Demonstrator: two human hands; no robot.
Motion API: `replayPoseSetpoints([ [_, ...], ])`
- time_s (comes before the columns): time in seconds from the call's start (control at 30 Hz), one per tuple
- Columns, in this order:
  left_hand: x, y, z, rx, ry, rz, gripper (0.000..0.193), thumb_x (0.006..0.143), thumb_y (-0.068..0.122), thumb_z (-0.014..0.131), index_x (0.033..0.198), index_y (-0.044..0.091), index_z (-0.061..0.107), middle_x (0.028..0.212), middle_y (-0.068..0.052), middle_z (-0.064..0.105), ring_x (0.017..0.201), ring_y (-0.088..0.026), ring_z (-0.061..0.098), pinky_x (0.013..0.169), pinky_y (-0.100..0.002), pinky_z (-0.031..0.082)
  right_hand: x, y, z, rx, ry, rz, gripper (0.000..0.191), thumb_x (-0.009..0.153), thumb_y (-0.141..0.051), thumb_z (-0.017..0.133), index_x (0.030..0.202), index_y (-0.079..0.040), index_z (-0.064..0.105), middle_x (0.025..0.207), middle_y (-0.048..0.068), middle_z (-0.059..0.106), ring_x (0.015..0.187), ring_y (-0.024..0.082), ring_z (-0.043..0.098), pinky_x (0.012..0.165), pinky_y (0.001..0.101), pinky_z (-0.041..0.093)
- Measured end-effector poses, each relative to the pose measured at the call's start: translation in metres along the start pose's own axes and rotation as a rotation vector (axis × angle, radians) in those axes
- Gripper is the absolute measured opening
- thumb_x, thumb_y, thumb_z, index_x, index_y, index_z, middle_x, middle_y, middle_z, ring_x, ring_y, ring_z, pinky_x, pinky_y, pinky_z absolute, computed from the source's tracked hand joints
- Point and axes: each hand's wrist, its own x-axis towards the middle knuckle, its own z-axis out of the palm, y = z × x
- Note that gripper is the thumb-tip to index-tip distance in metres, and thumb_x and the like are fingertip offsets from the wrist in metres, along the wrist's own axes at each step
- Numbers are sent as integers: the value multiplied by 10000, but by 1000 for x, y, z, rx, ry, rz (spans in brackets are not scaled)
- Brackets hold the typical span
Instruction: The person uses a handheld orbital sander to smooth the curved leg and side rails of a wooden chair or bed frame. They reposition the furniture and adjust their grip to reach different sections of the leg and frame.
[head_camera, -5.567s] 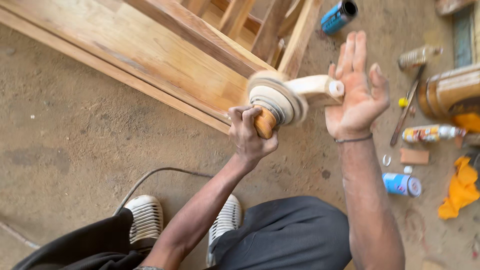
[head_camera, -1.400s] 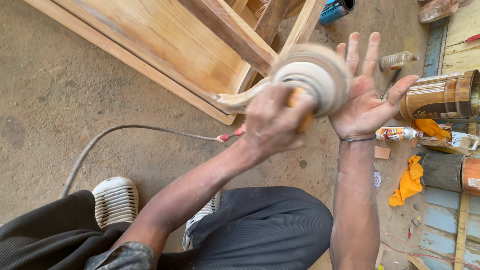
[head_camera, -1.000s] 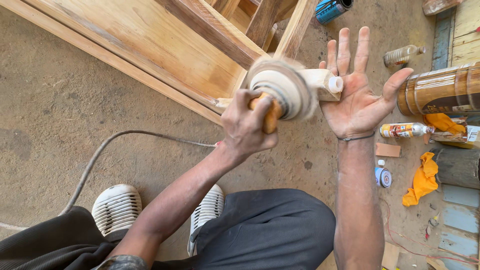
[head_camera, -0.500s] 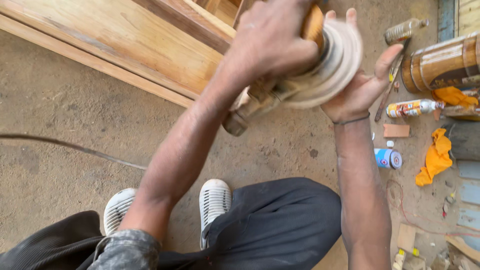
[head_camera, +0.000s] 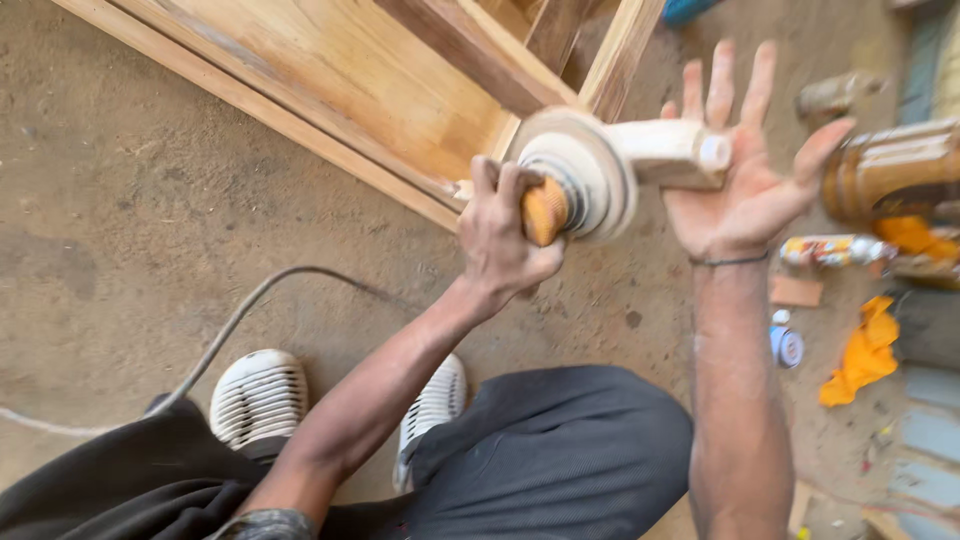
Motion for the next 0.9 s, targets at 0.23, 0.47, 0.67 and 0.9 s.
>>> replayPoseSetpoints([
  [0.23,27,20,-39,-18,46,-104,540,608,132,743,1105,112,531,1054,-72,466,909,-235,586,700,-394,571,-51,-12,63,-1343,215,-704,618,1082,-431,560,1523,-40,373,1434,187,470,1212,288,473,1016,398,429],
  [0.47,56,31,-88,163,110,-43,619,692,164,880,1193,68,530,1136,-114,447,997,-237,613,791,-336,617,-97,110,74,-2320,-553,-363,744,795,-178,858,1432,-19,508,1374,185,572,1290,352,597,1088,406,519],
  [0.67,32,30,-119,344,190,47,483,879,146,808,1232,48,494,1164,-113,411,1105,-220,515,921,-374,583,-60,186,57,-2226,-543,-931,593,1033,-156,724,1527,-20,426,1394,187,527,1223,304,595,1045,420,487],
  [0.9,22,30,-153,718,139,89,540,870,201,892,1151,22,467,1096,-103,419,1041,-191,433,878,-444,499,-51,235,23,-2048,-338,-1039,451,1105,-122,615,1519,-6,480,1370,160,574,1061,233,661,903,357,467],
])
